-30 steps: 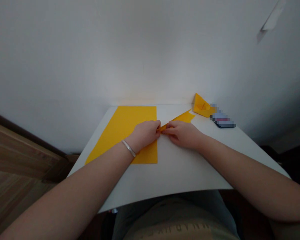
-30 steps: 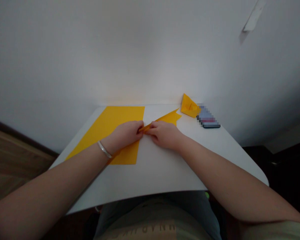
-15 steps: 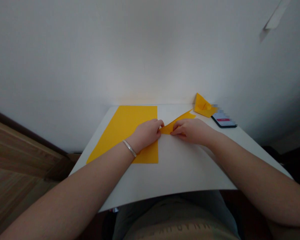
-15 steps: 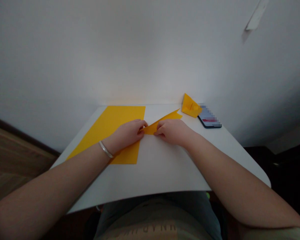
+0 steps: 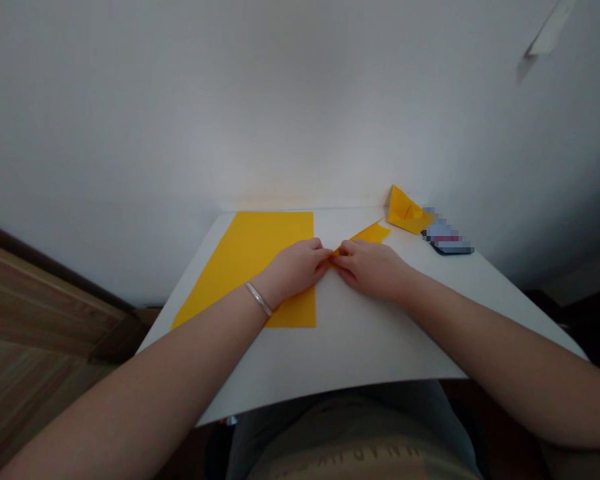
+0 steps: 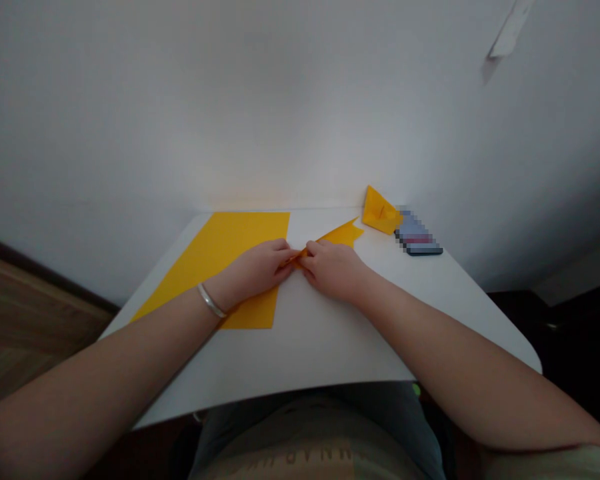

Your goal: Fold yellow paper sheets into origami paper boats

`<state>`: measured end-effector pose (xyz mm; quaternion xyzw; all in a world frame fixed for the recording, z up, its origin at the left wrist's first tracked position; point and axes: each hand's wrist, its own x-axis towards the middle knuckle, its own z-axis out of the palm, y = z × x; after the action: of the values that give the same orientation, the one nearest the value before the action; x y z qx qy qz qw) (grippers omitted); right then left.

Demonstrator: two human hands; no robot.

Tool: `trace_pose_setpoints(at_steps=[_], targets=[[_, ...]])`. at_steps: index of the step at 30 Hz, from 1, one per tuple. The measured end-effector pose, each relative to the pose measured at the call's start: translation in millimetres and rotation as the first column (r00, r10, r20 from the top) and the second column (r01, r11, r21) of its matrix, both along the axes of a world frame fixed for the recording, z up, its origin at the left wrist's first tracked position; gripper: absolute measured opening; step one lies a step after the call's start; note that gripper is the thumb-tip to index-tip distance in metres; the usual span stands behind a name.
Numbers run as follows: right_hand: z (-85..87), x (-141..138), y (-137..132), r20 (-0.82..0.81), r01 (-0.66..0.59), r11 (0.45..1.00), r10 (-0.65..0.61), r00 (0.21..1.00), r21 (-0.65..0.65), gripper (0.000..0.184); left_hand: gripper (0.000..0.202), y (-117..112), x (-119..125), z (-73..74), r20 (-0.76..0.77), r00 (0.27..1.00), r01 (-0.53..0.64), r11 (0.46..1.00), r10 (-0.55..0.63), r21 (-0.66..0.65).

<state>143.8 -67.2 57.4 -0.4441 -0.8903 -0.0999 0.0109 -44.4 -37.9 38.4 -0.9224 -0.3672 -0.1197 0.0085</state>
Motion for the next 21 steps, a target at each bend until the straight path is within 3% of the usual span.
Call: trace_pose_setpoints(at_steps=[9, 21], targets=[[13.6, 14.1, 4.8, 0.057, 0.087, 0.992, -0.082, 0.995, -0.093, 0.026, 0.028, -4.3, -1.7, 5.6, -0.092, 0.996, -0.010, 1.000, 0.011, 0.009], [14.9, 4.4, -3.7, 0.068, 0.076, 0.997, -0.076, 0.995, 0.006, 0.022, 0.024, -3.3, 0.8, 8.3, -0.071, 0.991, 0.119, 0.992, -0.115, 0.048]])
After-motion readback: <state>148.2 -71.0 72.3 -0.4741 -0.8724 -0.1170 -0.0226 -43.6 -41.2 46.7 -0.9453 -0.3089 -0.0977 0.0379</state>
